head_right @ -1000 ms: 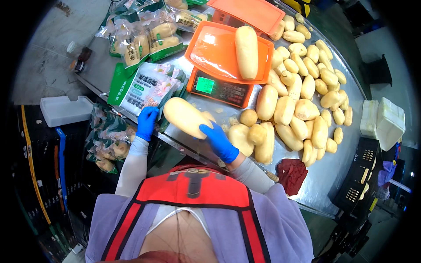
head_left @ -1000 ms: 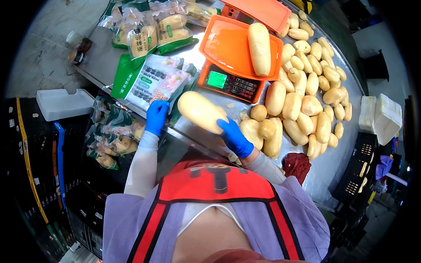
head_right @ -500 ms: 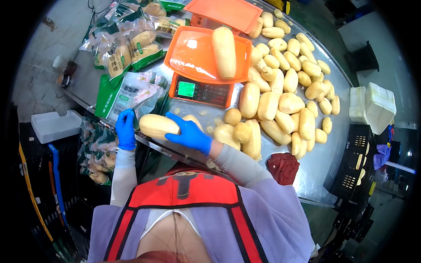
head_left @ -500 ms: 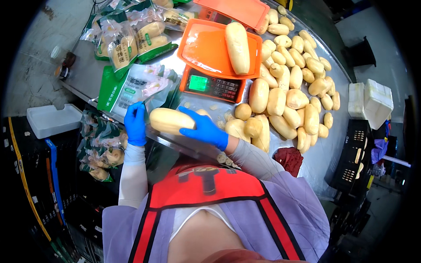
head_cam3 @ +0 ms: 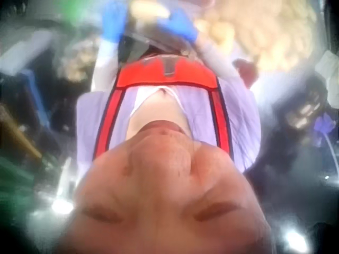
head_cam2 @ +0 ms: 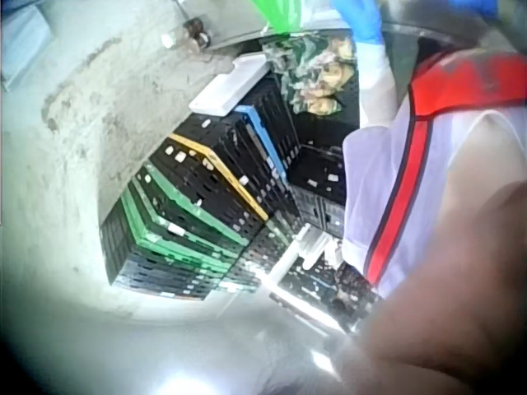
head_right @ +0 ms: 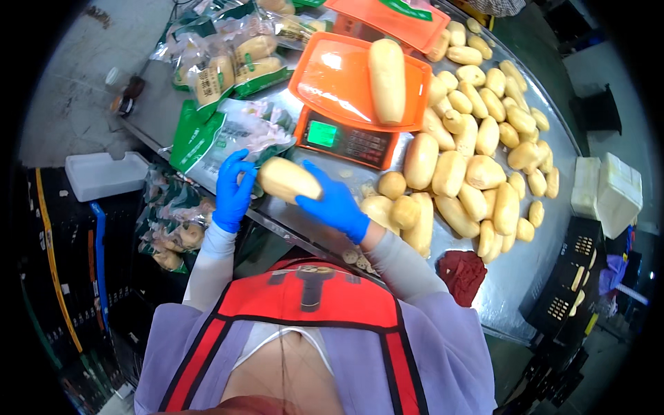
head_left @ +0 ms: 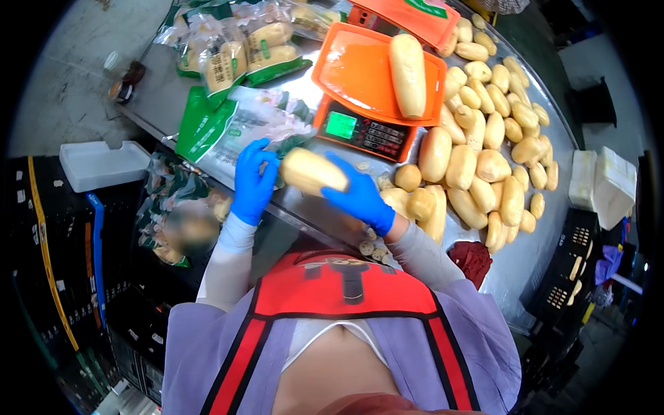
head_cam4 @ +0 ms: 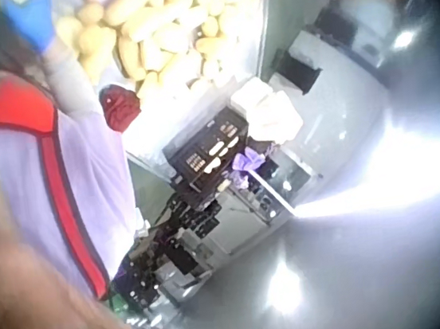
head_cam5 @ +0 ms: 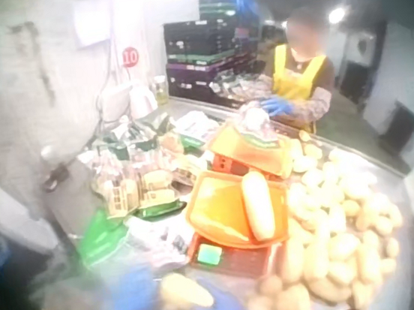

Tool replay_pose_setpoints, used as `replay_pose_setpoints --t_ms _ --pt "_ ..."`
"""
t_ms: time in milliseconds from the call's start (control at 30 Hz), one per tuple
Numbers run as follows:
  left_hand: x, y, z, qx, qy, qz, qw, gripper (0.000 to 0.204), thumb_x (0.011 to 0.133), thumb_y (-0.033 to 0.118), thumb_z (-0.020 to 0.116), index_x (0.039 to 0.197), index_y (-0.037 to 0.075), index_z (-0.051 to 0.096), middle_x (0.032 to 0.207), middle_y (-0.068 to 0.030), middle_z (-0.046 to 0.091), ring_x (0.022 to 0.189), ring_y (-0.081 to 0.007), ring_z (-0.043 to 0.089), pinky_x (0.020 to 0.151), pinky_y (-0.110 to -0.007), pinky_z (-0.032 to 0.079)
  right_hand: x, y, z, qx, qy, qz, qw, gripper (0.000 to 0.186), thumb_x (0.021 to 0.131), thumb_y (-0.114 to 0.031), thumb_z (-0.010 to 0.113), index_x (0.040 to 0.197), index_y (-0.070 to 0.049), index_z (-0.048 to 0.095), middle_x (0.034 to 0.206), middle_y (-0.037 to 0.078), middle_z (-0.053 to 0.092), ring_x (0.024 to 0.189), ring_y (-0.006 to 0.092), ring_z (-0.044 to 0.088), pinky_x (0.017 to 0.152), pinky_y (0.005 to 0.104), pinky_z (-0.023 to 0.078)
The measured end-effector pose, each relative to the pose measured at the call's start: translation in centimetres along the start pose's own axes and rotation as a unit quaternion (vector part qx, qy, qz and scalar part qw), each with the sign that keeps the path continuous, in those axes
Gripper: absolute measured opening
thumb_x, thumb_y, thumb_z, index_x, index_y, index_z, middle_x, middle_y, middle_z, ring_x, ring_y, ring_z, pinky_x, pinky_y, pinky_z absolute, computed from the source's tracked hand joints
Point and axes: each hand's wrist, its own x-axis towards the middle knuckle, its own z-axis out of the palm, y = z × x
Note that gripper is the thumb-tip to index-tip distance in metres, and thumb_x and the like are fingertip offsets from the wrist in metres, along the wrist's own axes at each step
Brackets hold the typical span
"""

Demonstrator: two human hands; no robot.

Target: The person weighs peeled lotus roots on a scale, trims the ends using a knife, and places them into plastic bags on a work table.

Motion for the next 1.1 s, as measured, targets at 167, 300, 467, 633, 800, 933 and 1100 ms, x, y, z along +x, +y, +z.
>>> replay_pose_setpoints --t_ms 167,300,467,633,800,933,1100 --pt "-0.9 -1.3 0.4 -0.043 0.014 -0.055 0.997 0.008 0.08 0.012 0.064 0.082 0.006 0.06 0.104 -0.0171 0.063 0.097 -0.0319 0.058 0.088 -0.039 0.042 -1.0 -0.2 -0.5 0.311 0.092 0.141 0.936 0.058 0.085 -0.027 0.064 0.132 -0.001 0.042 0.116 0.011 0.055 0.1 0.0194 0.057 0.076 0.0317 0.052" --pt "-0.9 -1.4 0.8 -0.011 0.027 -0.063 0.998 0.008 0.08 0.013 0.064 0.08 0.007 0.06 0.101 -0.0158 0.065 0.093 -0.0315 0.059 0.085 -0.038 0.042 -1.1 -0.2 -1.4 0.33 0.084 0.16 0.927 0.053 0.085 -0.025 0.064 0.129 -0.001 0.045 0.114 0.01 0.056 0.097 0.0173 0.057 0.072 0.029 0.053" --pt "-0.8 -1.5 0.8 0.005 0.042 -0.093 0.995 0.007 0.081 0.013 0.064 0.084 0.008 0.06 0.092 -0.0117 0.066 0.084 -0.0303 0.059 0.089 -0.041 0.036 -1.0 -0.4 -0.8 0.377 0.063 0.164 0.909 0.056 0.085 -0.023 0.065 0.131 -0.001 0.043 0.116 0.01 0.055 0.097 0.0171 0.056 0.072 0.0283 0.052" --pt "0.1 -1.0 0.9 0.063 0.037 -0.011 0.997 0.01 0.08 0.011 0.064 0.089 0.008 0.061 0.1 -0.0119 0.064 0.095 -0.0305 0.058 0.092 -0.043 0.034 -0.7 0.5 0.5 0.298 0.056 0.07 0.95 0.058 0.084 -0.021 0.066 0.133 0.0 0.042 0.119 0.01 0.053 0.1 0.0168 0.054 0.074 0.0282 0.051" --pt "-0.2 -1.0 0.9 0.078 -0.008 0.053 0.996 0.01 0.083 0.009 0.059 0.092 0.007 0.061 0.111 -0.0151 0.061 0.102 -0.0303 0.056 0.09 -0.039 0.039 -0.4 -0.2 0.9 0.36 0.121 0.134 0.915 0.057 0.085 -0.023 0.065 0.132 0.0 0.043 0.115 0.01 0.056 0.095 0.0149 0.056 0.074 0.0274 0.051" --pt "-1.9 -4.9 1.8 -0.107 -0.016 -0.19 0.976 0.009 0.087 0.01 0.055 0.093 0.005 0.06 0.106 -0.0114 0.063 0.096 -0.02 0.058 0.082 -0.031 0.043 -1.6 -0.2 -0.1 0.39 0.069 0.119 0.91 0.054 0.086 -0.023 0.064 0.131 -0.001 0.043 0.11 0.008 0.057 0.091 0.0144 0.057 0.072 0.028 0.051" --pt "-1.8 -3.1 2.4 -0.355 -0.034 -0.303 0.884 0.01 0.09 0.012 0.054 0.094 0.004 0.059 0.086 -0.0002 0.058 0.079 -0.0069 0.051 0.071 -0.022 0.042 -1.7 -0.3 2.4 0.325 0.093 0.031 0.941 0.065 0.084 -0.028 0.066 0.137 -0.003 0.037 0.113 0.013 0.057 0.1 0.0199 0.056 0.078 0.0313 0.05"
